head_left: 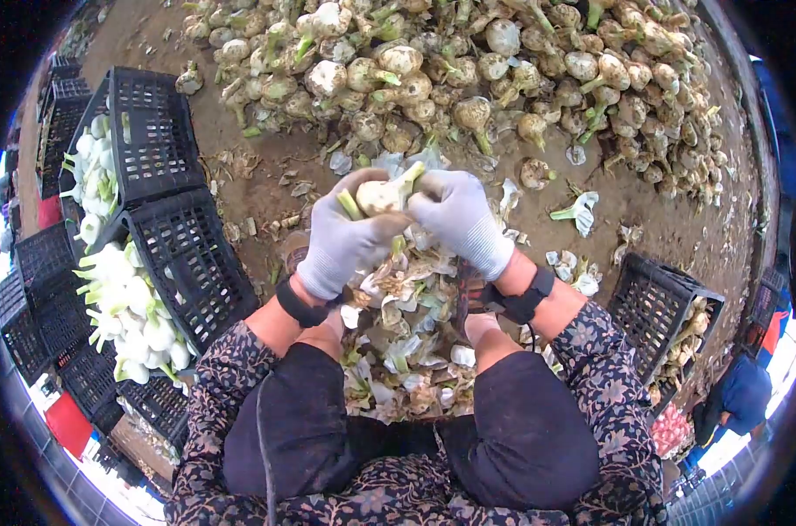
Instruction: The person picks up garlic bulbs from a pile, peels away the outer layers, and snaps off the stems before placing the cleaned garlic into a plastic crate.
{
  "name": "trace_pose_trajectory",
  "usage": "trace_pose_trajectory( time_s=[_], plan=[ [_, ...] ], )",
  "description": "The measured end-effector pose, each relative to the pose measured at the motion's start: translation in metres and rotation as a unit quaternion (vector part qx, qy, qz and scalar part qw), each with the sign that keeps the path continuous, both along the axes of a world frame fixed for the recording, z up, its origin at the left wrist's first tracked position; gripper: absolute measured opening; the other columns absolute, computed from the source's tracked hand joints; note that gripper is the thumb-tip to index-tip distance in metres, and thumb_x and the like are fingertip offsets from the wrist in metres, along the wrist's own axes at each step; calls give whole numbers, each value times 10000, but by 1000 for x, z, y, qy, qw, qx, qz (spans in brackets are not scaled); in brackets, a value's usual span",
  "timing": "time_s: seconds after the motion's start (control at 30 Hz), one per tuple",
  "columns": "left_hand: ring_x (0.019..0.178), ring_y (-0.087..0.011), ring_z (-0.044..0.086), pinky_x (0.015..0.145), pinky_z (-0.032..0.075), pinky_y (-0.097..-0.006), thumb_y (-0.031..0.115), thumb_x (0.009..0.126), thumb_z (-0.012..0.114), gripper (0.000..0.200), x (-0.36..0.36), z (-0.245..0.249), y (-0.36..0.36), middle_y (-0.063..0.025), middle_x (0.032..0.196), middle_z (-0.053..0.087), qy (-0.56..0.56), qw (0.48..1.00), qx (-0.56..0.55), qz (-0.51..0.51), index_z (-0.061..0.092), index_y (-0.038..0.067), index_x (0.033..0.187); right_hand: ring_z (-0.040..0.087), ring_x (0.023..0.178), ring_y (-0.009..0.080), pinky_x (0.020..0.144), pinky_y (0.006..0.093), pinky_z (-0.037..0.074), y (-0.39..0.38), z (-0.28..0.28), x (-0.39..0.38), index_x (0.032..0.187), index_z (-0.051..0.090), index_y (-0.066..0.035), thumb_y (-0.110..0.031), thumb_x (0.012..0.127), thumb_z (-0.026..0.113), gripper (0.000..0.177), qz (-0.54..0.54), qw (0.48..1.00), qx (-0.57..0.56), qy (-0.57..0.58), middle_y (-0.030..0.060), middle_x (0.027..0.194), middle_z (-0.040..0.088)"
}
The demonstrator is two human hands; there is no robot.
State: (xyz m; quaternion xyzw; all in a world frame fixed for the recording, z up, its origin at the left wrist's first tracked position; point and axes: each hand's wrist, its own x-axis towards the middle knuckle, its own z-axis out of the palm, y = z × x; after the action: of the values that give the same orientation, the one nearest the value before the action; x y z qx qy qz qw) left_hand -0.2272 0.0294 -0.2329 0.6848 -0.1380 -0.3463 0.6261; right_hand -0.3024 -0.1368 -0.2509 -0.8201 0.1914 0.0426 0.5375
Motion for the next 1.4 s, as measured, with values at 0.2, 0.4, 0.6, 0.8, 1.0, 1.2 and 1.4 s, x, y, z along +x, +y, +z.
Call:
trace_pose_trajectory(
  time_s=[0.2,0.4,0.6,0.8,1.0,1.2,1.4],
  plan=[
    [791,-137,656,669,572,-270,358,849,702,604,6,-2,18,-88,1032,636,414,895,-165,-2,504,-34,1263,677,818,295,722,376,529,-16,4,-3,975,681,-36,-164,799,579,240,-10,997,-24,-75,175,929,674],
    [1024,-185,616,781,555,-302,336,876,670,723,10,-5,5,-136,1230,581,291,947,-132,-38,351,-3,1430,586,665,61,523,222,478,-20,38,1,1046,671,-27,-266,895,634,286,-14,940,335,68,19,876,669],
    [1052,-158,571,909,483,-304,111,803,746,819,-4,0,-3,-96,1220,556,15,998,-64,1,271,8,1461,566,606,36,495,189,445,11,25,1,1020,677,-41,-135,928,627,141,-209,883,420,10,12,830,689],
    [1032,-156,581,878,493,-288,498,931,577,621,13,5,-12,-97,1142,593,423,891,-161,33,463,15,1304,645,709,174,633,315,499,7,25,-2,971,681,-5,-112,873,634,153,-139,967,204,-67,99,812,695],
    [946,-142,601,824,497,-265,507,930,552,589,4,-8,-14,-63,1060,616,30,998,-27,57,512,12,1247,635,745,375,659,396,506,19,16,-11,895,662,-22,-154,822,664,151,-104,986,-22,-127,188,781,644],
    [926,-151,636,815,530,-285,312,898,650,510,7,13,-4,-76,1052,630,203,975,-85,21,501,-6,1269,644,757,361,632,394,500,-16,-2,-7,890,663,-44,-157,794,641,150,-94,991,96,19,189,805,646],
    [827,-192,669,683,581,-312,280,873,663,501,7,7,2,-118,1030,647,393,908,-143,-18,508,-24,1239,629,830,373,700,450,501,-18,-1,-1,873,662,-76,-167,775,622,139,-33,982,-152,-104,173,842,644]
  ],
)
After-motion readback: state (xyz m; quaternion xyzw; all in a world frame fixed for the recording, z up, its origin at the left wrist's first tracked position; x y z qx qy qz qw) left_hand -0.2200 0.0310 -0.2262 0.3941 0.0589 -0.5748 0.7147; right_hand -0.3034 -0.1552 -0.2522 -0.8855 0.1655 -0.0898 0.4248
